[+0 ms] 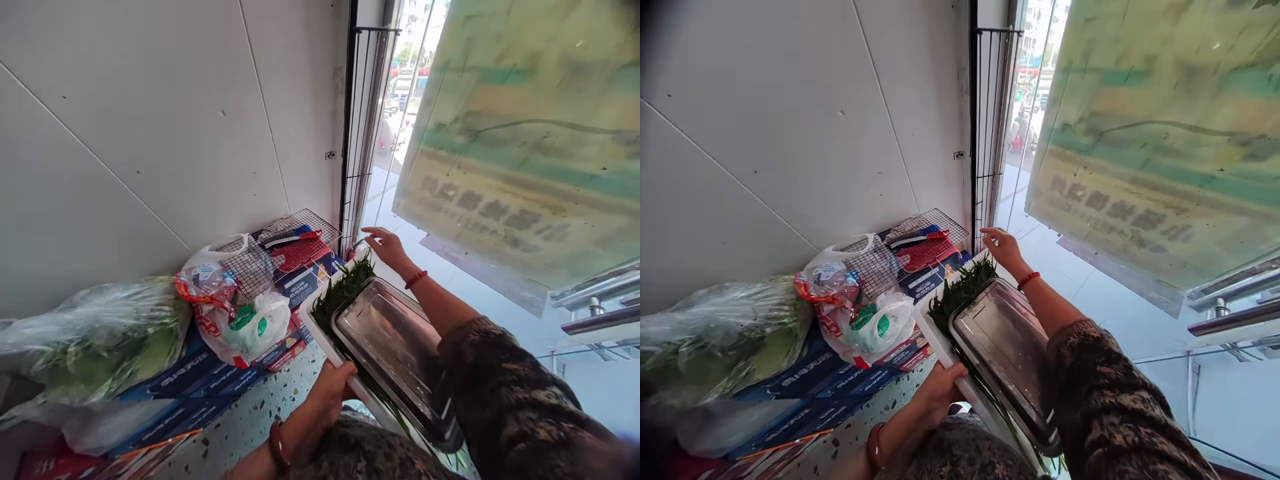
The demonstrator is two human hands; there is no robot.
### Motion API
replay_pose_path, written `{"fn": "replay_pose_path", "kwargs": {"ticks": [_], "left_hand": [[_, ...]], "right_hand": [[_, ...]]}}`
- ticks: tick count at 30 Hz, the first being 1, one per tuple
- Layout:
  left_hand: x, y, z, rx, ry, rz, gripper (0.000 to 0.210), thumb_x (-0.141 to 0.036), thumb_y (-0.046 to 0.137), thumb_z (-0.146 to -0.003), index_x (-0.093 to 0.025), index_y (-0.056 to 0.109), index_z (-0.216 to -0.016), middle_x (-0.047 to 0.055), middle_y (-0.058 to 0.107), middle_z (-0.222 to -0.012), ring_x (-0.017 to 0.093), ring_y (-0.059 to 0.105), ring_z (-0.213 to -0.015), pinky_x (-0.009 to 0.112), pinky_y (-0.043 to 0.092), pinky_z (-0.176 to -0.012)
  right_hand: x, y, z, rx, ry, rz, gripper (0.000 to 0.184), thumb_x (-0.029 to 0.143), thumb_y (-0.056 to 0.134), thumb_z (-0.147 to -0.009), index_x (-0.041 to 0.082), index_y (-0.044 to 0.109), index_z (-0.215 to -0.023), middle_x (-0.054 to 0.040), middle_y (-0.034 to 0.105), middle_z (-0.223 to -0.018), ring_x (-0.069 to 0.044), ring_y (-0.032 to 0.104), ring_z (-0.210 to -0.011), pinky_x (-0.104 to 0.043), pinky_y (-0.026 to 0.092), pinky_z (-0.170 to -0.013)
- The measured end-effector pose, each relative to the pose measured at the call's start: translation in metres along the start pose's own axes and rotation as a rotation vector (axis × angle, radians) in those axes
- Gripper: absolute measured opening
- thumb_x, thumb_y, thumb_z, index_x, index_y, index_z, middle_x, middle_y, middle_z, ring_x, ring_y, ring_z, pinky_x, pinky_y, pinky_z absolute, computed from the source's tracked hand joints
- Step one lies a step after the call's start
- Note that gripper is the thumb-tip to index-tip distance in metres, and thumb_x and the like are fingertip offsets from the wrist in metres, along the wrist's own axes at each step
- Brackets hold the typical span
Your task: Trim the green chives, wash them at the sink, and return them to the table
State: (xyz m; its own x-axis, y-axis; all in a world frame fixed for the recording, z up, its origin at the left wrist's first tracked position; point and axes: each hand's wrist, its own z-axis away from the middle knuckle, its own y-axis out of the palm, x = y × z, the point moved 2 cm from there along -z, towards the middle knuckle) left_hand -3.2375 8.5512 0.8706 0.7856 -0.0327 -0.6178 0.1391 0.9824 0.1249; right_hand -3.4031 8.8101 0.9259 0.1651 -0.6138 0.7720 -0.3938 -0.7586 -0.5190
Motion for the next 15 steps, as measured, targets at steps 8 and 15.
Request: {"fn": "replay_pose_path", "kwargs": {"ticks": [8,15], "left_hand": [[0.001,-0.007,0.001,-0.024,0.026,0.034,0.022,-0.005,0.058,-0.066,-0.017,0.052,-0.083,-0.004,0.053,-0.065,0.015,0.055,-0.057,0.038,0.058,-0.063],[0.002,-0.011,0.009,0.018,0.052,0.040,0.032,-0.006,0.053,-0.063,-0.016,0.053,-0.093,-0.002,0.056,-0.069,0.018,0.057,-0.064,0.040,0.057,-0.065]], "right_hand": [[0.061,0.047,0.037,0.282,-0.189,0.037,0.032,0.043,0.070,-0.085,0.023,0.073,-0.110,-0.0090,0.070,-0.113,-0.024,0.062,-0.103,-0.039,0.047,-0.093],[0.079,0.107,0.045,0.381,-0.282,-0.073,0.025,0.041,0.066,-0.088,0.023,0.073,-0.073,-0.0044,0.074,-0.095,-0.021,0.065,-0.093,-0.040,0.045,-0.093]]}}
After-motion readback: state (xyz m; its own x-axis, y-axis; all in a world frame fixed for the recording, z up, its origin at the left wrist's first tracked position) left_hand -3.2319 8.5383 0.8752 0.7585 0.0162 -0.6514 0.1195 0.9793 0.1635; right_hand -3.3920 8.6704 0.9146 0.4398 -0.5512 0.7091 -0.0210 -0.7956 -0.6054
